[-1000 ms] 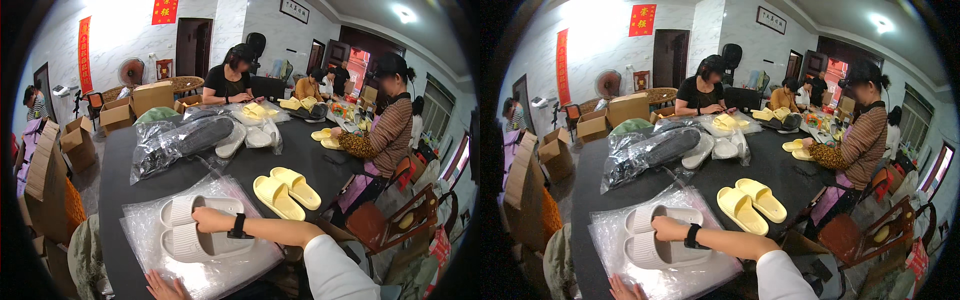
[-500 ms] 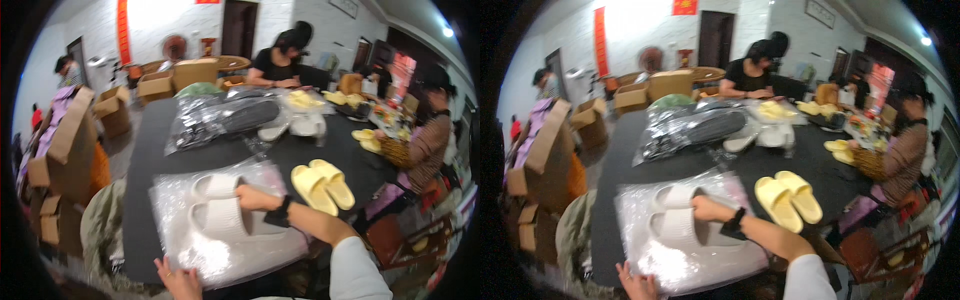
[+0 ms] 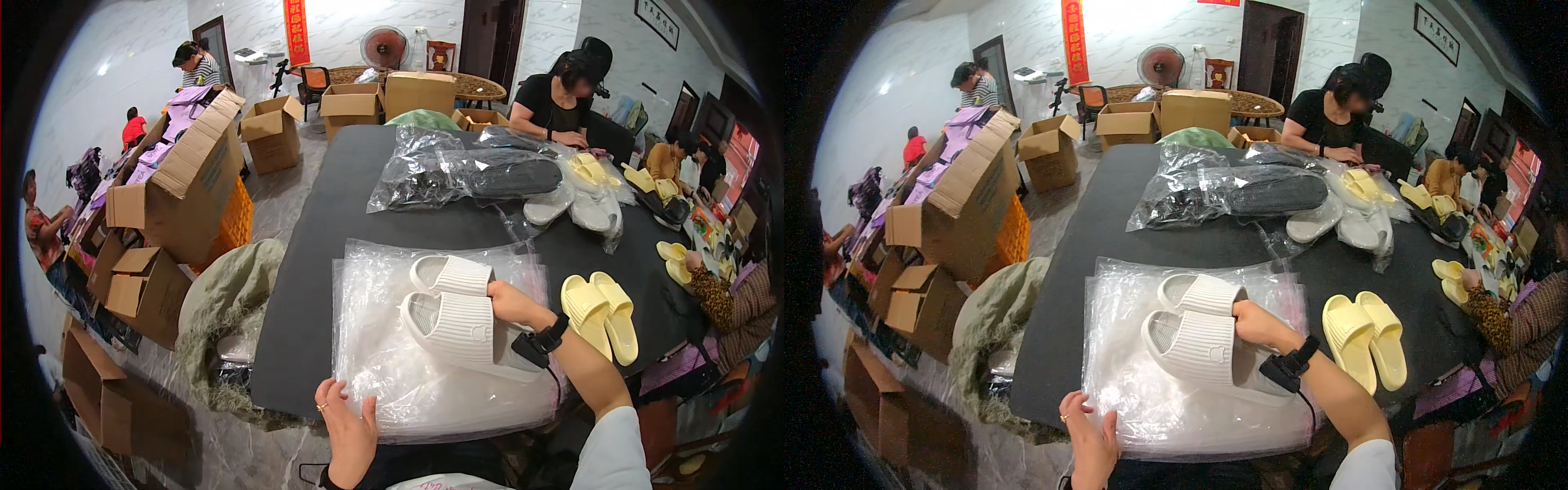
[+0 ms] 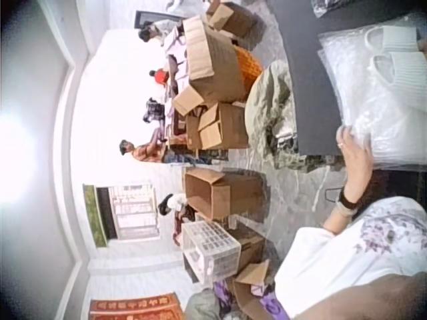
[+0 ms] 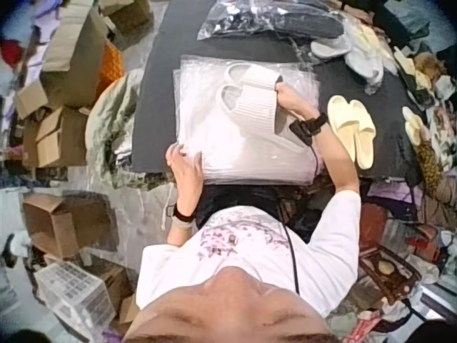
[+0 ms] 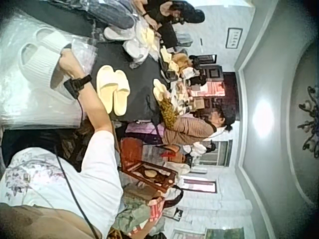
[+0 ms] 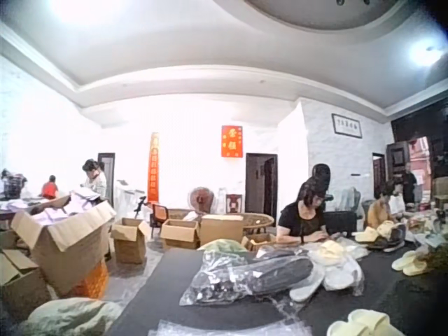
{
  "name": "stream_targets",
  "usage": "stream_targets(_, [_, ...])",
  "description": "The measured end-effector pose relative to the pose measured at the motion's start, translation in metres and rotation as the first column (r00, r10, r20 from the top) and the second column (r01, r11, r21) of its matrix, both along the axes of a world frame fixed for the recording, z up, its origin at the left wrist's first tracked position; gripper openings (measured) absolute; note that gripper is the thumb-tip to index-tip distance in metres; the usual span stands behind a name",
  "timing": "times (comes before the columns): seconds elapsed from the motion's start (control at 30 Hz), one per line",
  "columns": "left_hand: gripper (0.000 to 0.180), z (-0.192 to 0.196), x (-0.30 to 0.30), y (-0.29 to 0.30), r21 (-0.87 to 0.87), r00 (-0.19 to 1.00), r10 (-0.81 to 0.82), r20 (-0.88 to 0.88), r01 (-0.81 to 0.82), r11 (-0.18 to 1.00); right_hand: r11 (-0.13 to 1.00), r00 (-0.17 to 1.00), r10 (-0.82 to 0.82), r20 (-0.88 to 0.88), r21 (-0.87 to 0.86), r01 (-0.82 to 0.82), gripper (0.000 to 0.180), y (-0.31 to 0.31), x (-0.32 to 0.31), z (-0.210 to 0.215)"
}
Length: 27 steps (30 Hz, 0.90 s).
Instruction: The recorder gathers various sandals and slides from a table and a large bag, then places them into clear plastic bags for packaging.
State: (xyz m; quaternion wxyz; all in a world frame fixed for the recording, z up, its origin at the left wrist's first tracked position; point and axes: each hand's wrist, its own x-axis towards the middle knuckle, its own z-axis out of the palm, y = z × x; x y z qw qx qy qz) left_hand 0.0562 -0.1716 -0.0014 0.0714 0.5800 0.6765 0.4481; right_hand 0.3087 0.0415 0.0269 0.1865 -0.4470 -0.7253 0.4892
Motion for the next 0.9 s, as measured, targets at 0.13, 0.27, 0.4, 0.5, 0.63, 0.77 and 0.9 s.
stream_targets(0.13, [0.044,-0.006,-0.005,0.003,-0.228,0.999,-0.018,-0.051,0.006,0.974,0.998,0.998,-0.008,-0.063,0.063,0.012,0.028,-0.008,-0.002,0.015])
stream_targets(0.27, [0.044,-0.014,-0.001,0.008,-0.303,0.972,0.025,-0.235,-0.097,0.948,0.743,0.981,0.090,0.171,0.645,-0.180,0.026,-0.016,-0.014,0.024])
stream_targets(0.4, [0.032,-0.010,-0.001,0.011,-0.410,0.993,0.059,-0.106,-0.098,0.907,0.682,0.904,0.306,0.300,0.593,-0.428,0.017,-0.027,-0.032,0.024])
stream_targets(0.5, [0.022,-0.023,-0.002,0.014,-0.328,0.981,0.189,-0.051,-0.196,0.924,0.703,0.873,0.484,0.068,0.564,-0.434,0.015,-0.039,-0.054,0.026])
stream_targets(0.63, [0.019,-0.030,-0.004,0.014,-0.250,0.971,0.223,-0.084,-0.237,0.939,0.732,0.821,0.322,0.472,0.425,-0.532,0.013,-0.036,-0.073,0.006])
stream_targets(0.77, [0.020,-0.033,-0.006,0.016,-0.279,0.974,0.202,-0.104,-0.223,0.934,0.841,0.961,-0.041,0.275,0.528,-0.116,0.016,-0.002,-0.065,-0.014])
stream_targets(0.9, [0.026,-0.020,-0.006,0.015,-0.543,0.973,0.227,0.047,-0.166,0.823,0.889,0.989,0.057,0.136,0.444,-0.112,0.020,-0.018,-0.070,0.010])
